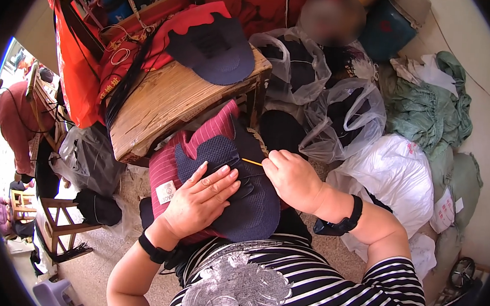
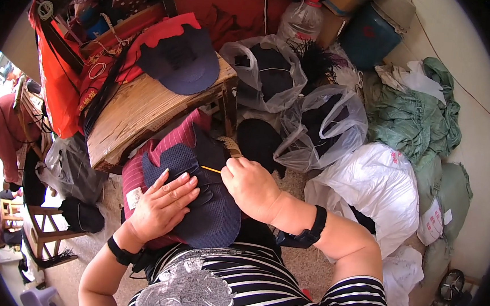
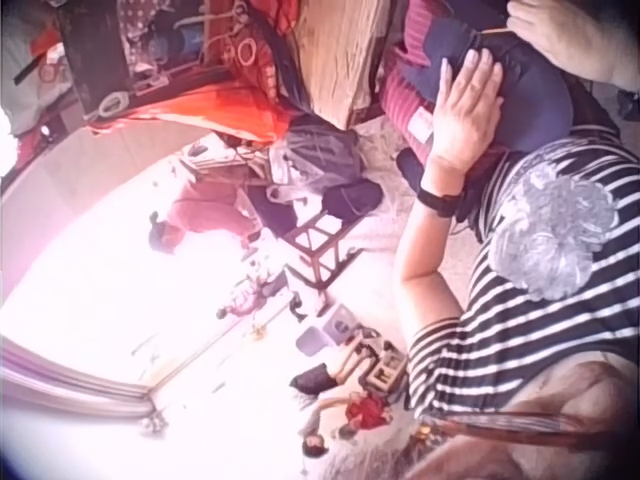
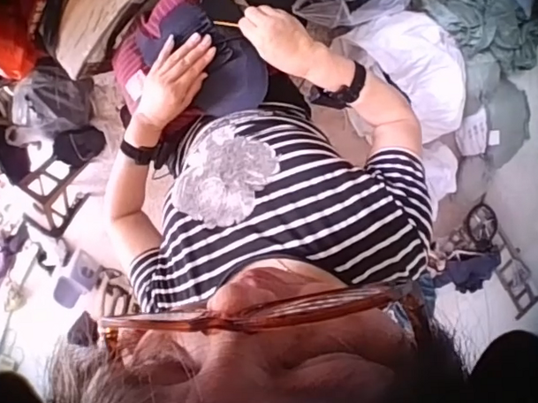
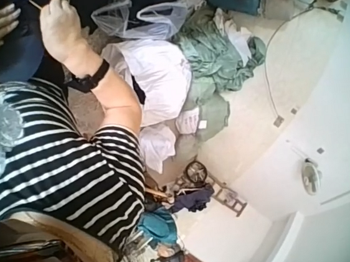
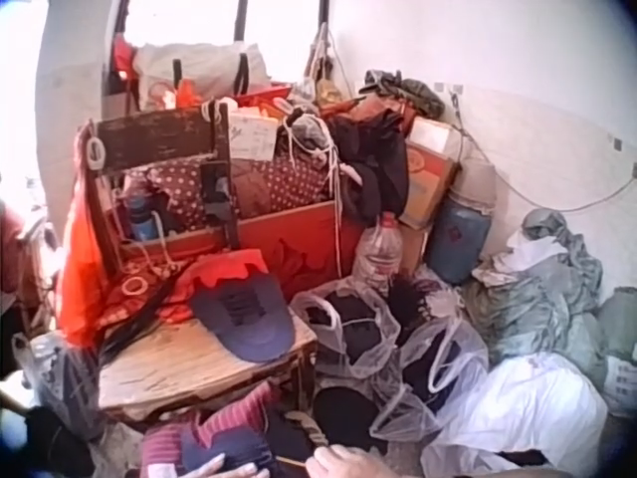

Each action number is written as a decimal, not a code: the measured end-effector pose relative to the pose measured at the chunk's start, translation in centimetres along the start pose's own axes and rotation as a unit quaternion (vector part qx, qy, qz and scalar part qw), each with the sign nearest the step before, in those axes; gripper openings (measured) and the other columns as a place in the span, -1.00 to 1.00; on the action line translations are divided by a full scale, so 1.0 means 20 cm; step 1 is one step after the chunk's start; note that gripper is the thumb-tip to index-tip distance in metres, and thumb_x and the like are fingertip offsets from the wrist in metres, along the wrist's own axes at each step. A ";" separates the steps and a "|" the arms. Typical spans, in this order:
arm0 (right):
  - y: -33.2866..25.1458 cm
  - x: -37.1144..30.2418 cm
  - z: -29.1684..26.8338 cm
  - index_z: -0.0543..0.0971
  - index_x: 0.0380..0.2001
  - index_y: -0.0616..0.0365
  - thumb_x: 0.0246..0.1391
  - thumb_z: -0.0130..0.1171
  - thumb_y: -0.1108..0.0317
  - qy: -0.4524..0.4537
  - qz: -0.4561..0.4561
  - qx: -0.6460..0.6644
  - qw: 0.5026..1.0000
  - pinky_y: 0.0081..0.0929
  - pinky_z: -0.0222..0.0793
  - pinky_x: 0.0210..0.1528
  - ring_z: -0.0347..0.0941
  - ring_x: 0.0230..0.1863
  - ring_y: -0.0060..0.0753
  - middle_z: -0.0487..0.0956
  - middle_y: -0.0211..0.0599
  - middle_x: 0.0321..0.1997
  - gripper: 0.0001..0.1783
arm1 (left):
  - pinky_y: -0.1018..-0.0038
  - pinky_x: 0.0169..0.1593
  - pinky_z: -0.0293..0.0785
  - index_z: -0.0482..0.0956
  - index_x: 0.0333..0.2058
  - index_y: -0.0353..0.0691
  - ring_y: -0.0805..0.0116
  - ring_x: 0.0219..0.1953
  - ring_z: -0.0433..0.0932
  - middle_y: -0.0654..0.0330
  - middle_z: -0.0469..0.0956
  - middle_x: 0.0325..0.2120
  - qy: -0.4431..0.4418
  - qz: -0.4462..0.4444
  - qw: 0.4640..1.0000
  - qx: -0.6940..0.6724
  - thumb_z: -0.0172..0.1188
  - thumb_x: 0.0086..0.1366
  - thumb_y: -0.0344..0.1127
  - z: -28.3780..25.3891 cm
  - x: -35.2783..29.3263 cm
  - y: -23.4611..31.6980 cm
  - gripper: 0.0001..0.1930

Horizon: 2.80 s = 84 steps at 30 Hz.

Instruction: Threading black laces through a black shoe upper using a small yellow tool.

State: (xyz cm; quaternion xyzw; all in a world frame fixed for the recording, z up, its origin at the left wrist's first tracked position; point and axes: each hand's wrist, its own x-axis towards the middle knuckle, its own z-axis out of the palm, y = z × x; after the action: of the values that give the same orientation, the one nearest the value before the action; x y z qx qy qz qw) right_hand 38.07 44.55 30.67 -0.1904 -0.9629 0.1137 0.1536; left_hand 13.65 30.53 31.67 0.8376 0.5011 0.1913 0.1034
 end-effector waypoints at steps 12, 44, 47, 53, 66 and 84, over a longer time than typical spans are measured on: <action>0.11 -0.01 -0.02 0.62 -0.26 0.21 0.10 0.15 0.37 -0.013 -0.124 -0.072 0.990 -0.39 0.43 -0.14 0.47 -0.18 -0.34 0.49 -0.35 -0.29 -0.81 | -0.03 0.51 0.10 0.57 0.22 -0.18 0.18 0.44 0.34 0.15 0.48 0.32 -0.004 -0.009 1.000 -0.020 0.30 0.24 -0.36 0.00 0.00 0.00 -0.47; 0.13 0.18 -0.02 0.54 -0.31 0.18 0.11 0.24 0.39 0.025 -0.147 0.075 0.986 -0.34 0.51 -0.15 0.50 -0.21 -0.24 0.45 -0.28 -0.32 -0.87 | 0.01 0.49 0.13 0.64 0.15 -0.19 0.08 0.40 0.38 0.07 0.52 0.27 0.035 -0.016 0.997 -0.070 0.31 0.22 -0.50 -0.02 0.00 0.01 -0.53; 0.13 0.19 -0.02 0.57 -0.25 0.23 -0.02 0.36 0.51 0.032 -0.158 0.091 0.983 -0.29 0.51 -0.22 0.52 -0.27 -0.15 0.47 -0.23 -0.31 -0.76 | 0.23 0.25 0.50 0.67 -0.05 -0.24 0.04 0.13 0.61 -0.03 0.61 0.02 0.243 -0.080 0.952 -0.168 0.33 0.15 -0.68 0.04 0.01 0.00 -0.63; 0.12 0.19 -0.03 0.58 -0.24 0.24 -0.01 0.40 0.58 0.045 -0.107 0.197 0.973 -0.27 0.52 -0.24 0.53 -0.27 -0.14 0.49 -0.23 -0.29 -0.75 | 0.28 0.08 0.52 0.60 -0.10 -0.20 0.08 0.04 0.52 0.07 0.45 -0.04 0.250 -0.187 0.944 -0.108 0.53 0.01 -0.52 0.07 0.05 -0.03 -0.56; 0.09 0.25 -0.03 0.59 -0.30 0.23 0.11 0.33 0.49 -0.011 -0.064 0.299 0.952 -0.29 0.52 -0.19 0.54 -0.25 -0.14 0.49 -0.19 -0.28 -0.88 | 0.27 0.09 0.51 0.59 -0.14 -0.22 0.05 0.06 0.50 0.05 0.44 -0.01 0.246 -0.188 0.944 -0.116 0.55 0.00 -0.47 0.07 0.04 -0.04 -0.57; 0.04 0.25 0.11 0.58 -0.24 0.28 0.48 0.03 0.23 -0.055 0.160 0.492 0.854 -0.44 0.53 -0.26 0.56 -0.30 -0.43 0.60 -0.28 -0.28 -0.68 | 0.23 -0.31 0.53 0.45 -0.42 -0.19 0.11 -0.37 0.58 0.14 0.47 -0.46 0.063 -0.100 0.988 0.100 0.41 0.22 -0.15 -0.02 0.17 -0.02 -0.68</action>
State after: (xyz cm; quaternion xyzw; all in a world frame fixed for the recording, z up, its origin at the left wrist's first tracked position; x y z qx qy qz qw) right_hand 33.15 46.84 29.68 -0.2348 -0.7440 0.6064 0.1536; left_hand 14.66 33.73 32.56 0.7758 0.6045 0.1809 0.0060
